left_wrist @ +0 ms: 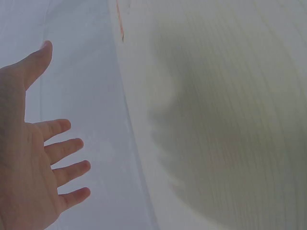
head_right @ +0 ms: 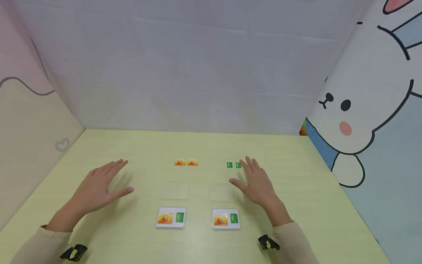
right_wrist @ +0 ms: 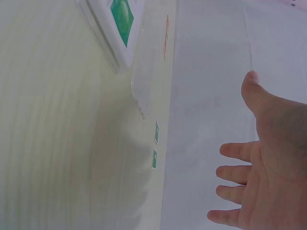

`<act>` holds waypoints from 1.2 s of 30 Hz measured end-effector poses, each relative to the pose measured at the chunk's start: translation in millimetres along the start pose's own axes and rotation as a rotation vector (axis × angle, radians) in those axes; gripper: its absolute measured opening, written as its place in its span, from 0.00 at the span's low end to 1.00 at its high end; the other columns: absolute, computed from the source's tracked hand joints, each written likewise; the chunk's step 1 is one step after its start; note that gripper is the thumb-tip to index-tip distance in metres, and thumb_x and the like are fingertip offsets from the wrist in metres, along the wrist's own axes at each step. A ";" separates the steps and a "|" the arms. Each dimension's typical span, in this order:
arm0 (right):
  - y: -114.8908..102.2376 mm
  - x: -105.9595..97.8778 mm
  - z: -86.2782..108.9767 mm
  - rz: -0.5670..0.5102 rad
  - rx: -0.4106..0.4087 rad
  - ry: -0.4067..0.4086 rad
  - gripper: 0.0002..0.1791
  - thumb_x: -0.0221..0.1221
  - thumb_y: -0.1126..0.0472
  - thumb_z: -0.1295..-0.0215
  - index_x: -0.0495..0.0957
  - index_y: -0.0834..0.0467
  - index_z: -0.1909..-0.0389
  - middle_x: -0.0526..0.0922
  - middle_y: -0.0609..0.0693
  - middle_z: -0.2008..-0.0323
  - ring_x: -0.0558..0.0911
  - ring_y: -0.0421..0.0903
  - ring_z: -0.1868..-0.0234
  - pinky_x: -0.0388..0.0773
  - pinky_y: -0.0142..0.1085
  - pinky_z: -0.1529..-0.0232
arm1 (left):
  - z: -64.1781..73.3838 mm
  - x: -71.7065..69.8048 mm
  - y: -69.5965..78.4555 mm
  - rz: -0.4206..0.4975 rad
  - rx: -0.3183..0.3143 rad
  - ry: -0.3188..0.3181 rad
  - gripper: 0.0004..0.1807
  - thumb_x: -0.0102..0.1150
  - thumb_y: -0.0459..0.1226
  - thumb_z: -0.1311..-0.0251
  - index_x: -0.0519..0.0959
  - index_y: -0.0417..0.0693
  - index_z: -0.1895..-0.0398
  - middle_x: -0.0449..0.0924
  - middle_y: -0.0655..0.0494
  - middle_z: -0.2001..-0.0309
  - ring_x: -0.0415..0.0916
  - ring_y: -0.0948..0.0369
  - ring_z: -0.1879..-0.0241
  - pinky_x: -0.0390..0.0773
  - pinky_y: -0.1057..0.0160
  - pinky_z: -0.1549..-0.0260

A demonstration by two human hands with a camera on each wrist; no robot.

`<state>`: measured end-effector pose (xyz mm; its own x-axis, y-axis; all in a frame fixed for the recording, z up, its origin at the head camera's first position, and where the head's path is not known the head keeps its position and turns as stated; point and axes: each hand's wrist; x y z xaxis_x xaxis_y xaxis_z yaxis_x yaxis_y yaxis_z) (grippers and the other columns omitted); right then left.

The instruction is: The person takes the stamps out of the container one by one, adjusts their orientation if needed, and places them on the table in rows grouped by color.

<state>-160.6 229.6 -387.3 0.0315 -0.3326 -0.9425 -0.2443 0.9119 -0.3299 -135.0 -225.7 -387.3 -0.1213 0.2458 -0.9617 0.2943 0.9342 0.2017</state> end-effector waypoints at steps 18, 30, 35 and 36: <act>-1.2 0.8 6.2 -0.011 -0.014 0.018 0.43 0.56 0.39 0.37 0.56 0.59 0.28 0.58 0.63 0.28 0.58 0.65 0.28 0.60 0.61 0.34 | 6.2 6.4 1.5 0.035 0.033 0.018 0.47 0.58 0.64 0.47 0.60 0.48 0.29 0.66 0.42 0.32 0.63 0.41 0.34 0.61 0.38 0.41; 2.5 3.7 7.3 -0.037 -0.024 0.009 0.44 0.57 0.38 0.38 0.56 0.58 0.28 0.61 0.63 0.29 0.62 0.63 0.30 0.62 0.59 0.34 | 5.8 14.6 0.8 0.085 0.048 0.009 0.46 0.58 0.63 0.46 0.61 0.50 0.29 0.68 0.44 0.33 0.65 0.43 0.36 0.60 0.39 0.41; 4.1 3.9 7.8 -0.067 -0.032 0.003 0.44 0.58 0.38 0.38 0.58 0.58 0.29 0.63 0.62 0.30 0.63 0.63 0.30 0.62 0.59 0.34 | 5.5 15.9 0.7 0.120 0.057 0.009 0.46 0.59 0.62 0.46 0.61 0.49 0.30 0.69 0.45 0.34 0.66 0.43 0.36 0.60 0.40 0.40; 4.5 3.9 8.0 -0.074 -0.031 -0.001 0.43 0.58 0.38 0.38 0.59 0.58 0.29 0.63 0.62 0.30 0.63 0.63 0.30 0.62 0.59 0.34 | 5.4 16.0 0.6 0.125 0.062 0.011 0.45 0.60 0.62 0.46 0.61 0.49 0.30 0.69 0.44 0.34 0.66 0.43 0.36 0.60 0.40 0.40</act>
Point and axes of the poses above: each hand's wrist, its own z-axis away from the middle knuckle, its own x-axis out of the palm, y = z × x
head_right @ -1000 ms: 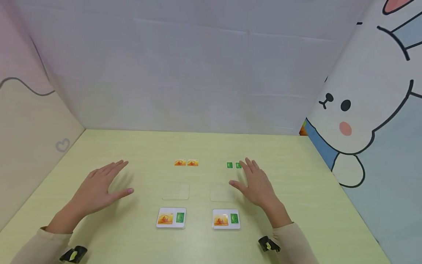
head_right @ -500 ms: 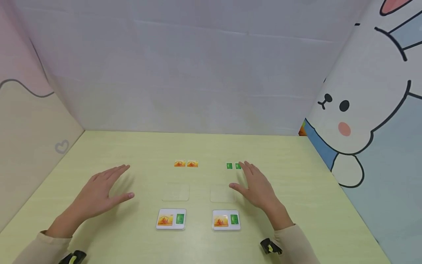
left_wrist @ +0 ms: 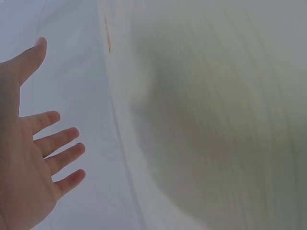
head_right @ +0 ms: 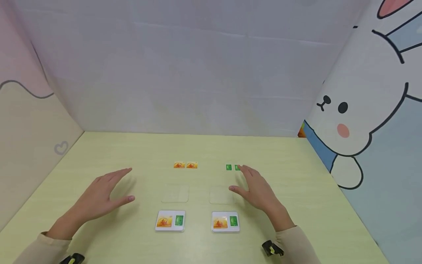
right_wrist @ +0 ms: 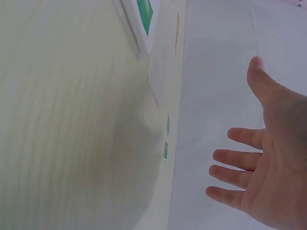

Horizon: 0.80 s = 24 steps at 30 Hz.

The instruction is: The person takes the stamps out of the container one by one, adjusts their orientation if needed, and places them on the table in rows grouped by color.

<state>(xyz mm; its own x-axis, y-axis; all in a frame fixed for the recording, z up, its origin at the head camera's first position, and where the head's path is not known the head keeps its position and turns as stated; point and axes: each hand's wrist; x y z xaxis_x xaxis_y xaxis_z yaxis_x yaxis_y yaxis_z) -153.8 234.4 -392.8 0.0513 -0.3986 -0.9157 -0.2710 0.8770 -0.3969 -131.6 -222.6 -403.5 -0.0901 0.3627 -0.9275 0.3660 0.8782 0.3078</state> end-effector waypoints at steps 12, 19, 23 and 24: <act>3.3 4.5 -3.0 -0.091 -0.049 -0.025 0.39 0.58 0.41 0.37 0.63 0.61 0.33 0.68 0.61 0.33 0.66 0.62 0.32 0.63 0.59 0.35 | 3.8 -1.2 -1.9 0.059 0.043 -0.003 0.43 0.62 0.58 0.46 0.65 0.43 0.32 0.71 0.44 0.36 0.68 0.42 0.37 0.66 0.39 0.42; 0.4 3.1 -2.1 -0.105 -0.070 -0.030 0.35 0.58 0.42 0.36 0.67 0.60 0.36 0.71 0.61 0.36 0.69 0.61 0.34 0.65 0.58 0.37 | 5.6 2.8 -4.8 0.029 0.104 0.026 0.40 0.64 0.56 0.47 0.68 0.45 0.35 0.75 0.46 0.39 0.71 0.45 0.40 0.66 0.41 0.43; -2.4 2.7 -0.6 -0.112 -0.067 -0.039 0.34 0.57 0.42 0.36 0.68 0.60 0.36 0.71 0.60 0.36 0.69 0.61 0.34 0.66 0.59 0.37 | 7.6 5.3 -6.1 0.013 0.122 0.032 0.38 0.65 0.56 0.48 0.70 0.47 0.37 0.76 0.48 0.41 0.71 0.47 0.41 0.66 0.44 0.43; -3.1 2.8 -0.4 -0.114 -0.069 -0.041 0.34 0.57 0.42 0.36 0.68 0.59 0.36 0.71 0.60 0.36 0.69 0.61 0.34 0.66 0.59 0.37 | 8.1 5.7 -6.0 0.011 0.125 0.032 0.38 0.65 0.56 0.48 0.70 0.47 0.37 0.76 0.49 0.41 0.71 0.48 0.41 0.65 0.44 0.43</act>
Point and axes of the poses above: each hand's wrist, its own z-axis away from the middle knuckle, its own x-axis out of the palm, y = z × x
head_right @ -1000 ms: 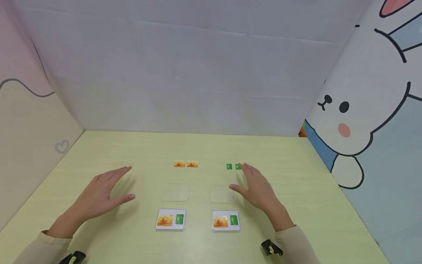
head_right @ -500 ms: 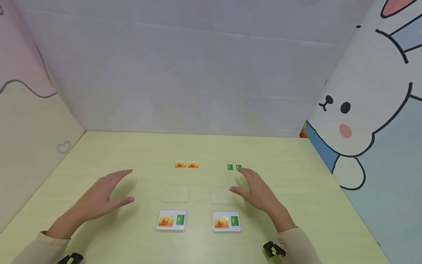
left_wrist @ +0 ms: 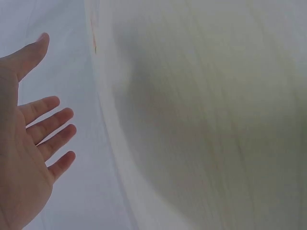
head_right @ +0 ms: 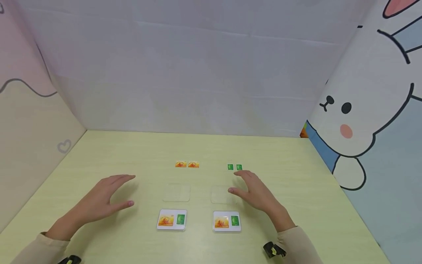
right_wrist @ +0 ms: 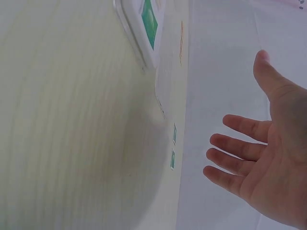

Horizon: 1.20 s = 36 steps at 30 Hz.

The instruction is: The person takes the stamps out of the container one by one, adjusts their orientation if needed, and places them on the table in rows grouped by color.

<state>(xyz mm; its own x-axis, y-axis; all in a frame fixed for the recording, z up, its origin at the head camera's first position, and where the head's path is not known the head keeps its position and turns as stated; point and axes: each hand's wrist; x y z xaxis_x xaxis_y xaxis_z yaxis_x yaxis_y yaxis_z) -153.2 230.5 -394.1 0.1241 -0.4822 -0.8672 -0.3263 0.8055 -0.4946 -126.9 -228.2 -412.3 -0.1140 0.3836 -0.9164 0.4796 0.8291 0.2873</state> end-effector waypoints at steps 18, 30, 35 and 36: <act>-4.8 4.4 -0.7 0.013 -0.033 -0.027 0.33 0.59 0.42 0.38 0.71 0.59 0.39 0.74 0.58 0.38 0.71 0.59 0.35 0.67 0.56 0.37 | 2.9 8.6 10.0 -0.052 0.059 -0.011 0.34 0.69 0.54 0.53 0.76 0.47 0.44 0.79 0.53 0.46 0.73 0.53 0.44 0.62 0.48 0.43; -10.8 10.2 -2.1 0.020 -0.057 -0.058 0.33 0.60 0.41 0.39 0.72 0.57 0.40 0.75 0.55 0.38 0.71 0.56 0.35 0.68 0.55 0.36 | 3.2 14.5 13.3 -0.077 0.096 -0.029 0.31 0.70 0.54 0.53 0.77 0.48 0.47 0.80 0.55 0.48 0.74 0.55 0.45 0.63 0.47 0.42; -13.8 11.7 -2.5 0.018 -0.058 -0.084 0.33 0.60 0.41 0.40 0.73 0.57 0.40 0.75 0.55 0.38 0.71 0.56 0.34 0.67 0.54 0.36 | 4.4 17.2 16.1 -0.078 0.117 -0.032 0.31 0.70 0.53 0.53 0.77 0.48 0.47 0.79 0.56 0.49 0.74 0.56 0.46 0.65 0.49 0.43; -14.0 12.2 -2.5 0.018 -0.057 -0.089 0.33 0.60 0.41 0.40 0.73 0.57 0.40 0.75 0.55 0.38 0.71 0.56 0.34 0.67 0.54 0.36 | 4.4 17.9 16.6 -0.081 0.122 -0.035 0.31 0.70 0.53 0.53 0.77 0.48 0.47 0.79 0.56 0.49 0.74 0.56 0.46 0.65 0.49 0.43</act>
Point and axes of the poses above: each hand's wrist, its own z-axis away from the middle knuckle, its own x-axis out of the palm, y = z × x
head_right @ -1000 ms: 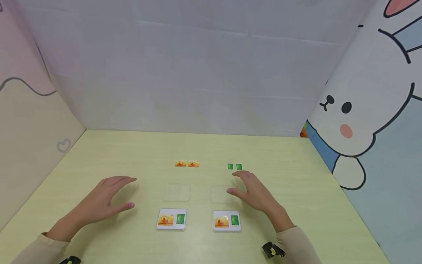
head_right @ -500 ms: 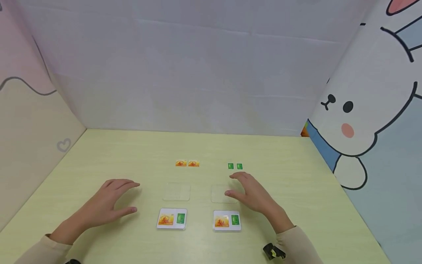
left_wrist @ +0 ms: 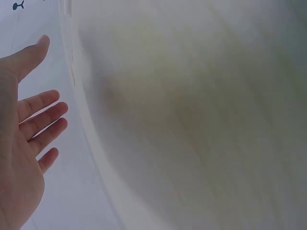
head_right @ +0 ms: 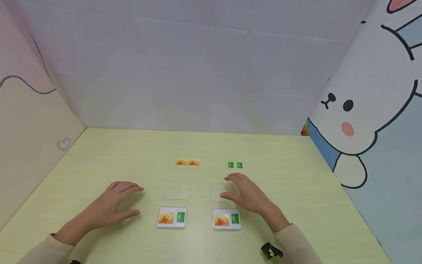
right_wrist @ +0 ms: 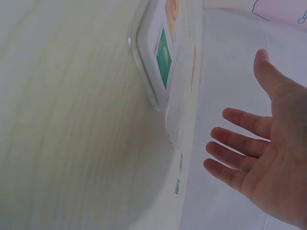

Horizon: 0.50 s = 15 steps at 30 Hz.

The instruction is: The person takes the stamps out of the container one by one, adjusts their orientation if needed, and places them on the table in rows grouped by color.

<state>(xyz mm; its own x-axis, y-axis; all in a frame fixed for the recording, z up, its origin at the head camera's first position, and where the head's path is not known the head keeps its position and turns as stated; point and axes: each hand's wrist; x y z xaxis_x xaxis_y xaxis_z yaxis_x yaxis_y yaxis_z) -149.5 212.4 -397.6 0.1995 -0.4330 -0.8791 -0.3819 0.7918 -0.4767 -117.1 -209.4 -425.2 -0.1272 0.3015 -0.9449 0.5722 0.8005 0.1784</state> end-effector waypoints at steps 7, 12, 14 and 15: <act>-2.5 1.9 -0.6 0.003 -0.009 -0.018 0.33 0.59 0.39 0.39 0.72 0.56 0.39 0.73 0.54 0.37 0.70 0.56 0.33 0.67 0.54 0.35 | -0.9 1.3 4.1 -0.004 -0.011 -0.064 0.32 0.69 0.54 0.53 0.77 0.48 0.46 0.79 0.56 0.49 0.74 0.56 0.46 0.67 0.50 0.41; -6.5 0.9 -1.3 0.007 -0.021 -0.030 0.33 0.59 0.39 0.39 0.72 0.56 0.39 0.73 0.54 0.36 0.70 0.56 0.33 0.67 0.54 0.35 | -1.0 2.7 6.9 -0.011 0.001 -0.078 0.31 0.69 0.54 0.52 0.77 0.49 0.47 0.79 0.57 0.49 0.74 0.56 0.46 0.69 0.50 0.42; -8.3 0.3 -1.4 0.008 -0.023 -0.035 0.33 0.59 0.40 0.39 0.72 0.56 0.39 0.73 0.55 0.36 0.70 0.56 0.33 0.67 0.54 0.35 | -1.1 3.2 8.2 -0.012 0.011 -0.073 0.31 0.69 0.54 0.52 0.77 0.49 0.47 0.79 0.57 0.50 0.74 0.57 0.47 0.69 0.51 0.43; -9.2 0.0 -1.6 0.009 -0.024 -0.038 0.33 0.59 0.39 0.39 0.72 0.56 0.39 0.73 0.54 0.36 0.70 0.55 0.33 0.67 0.54 0.35 | -1.1 3.6 8.7 -0.011 0.013 -0.072 0.31 0.69 0.54 0.52 0.77 0.49 0.47 0.79 0.57 0.50 0.73 0.57 0.47 0.69 0.51 0.43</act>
<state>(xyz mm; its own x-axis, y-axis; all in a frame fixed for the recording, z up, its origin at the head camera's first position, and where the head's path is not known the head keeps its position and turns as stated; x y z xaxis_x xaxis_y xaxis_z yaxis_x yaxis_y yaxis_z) -147.4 204.4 -393.2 0.2301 -0.4090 -0.8830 -0.4054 0.7846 -0.4691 -113.5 -200.8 -426.7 -0.0753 0.2541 -0.9642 0.5813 0.7969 0.1646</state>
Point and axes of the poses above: each hand's wrist, its own z-axis away from the middle knuckle, its own x-axis out of the palm, y = z × x
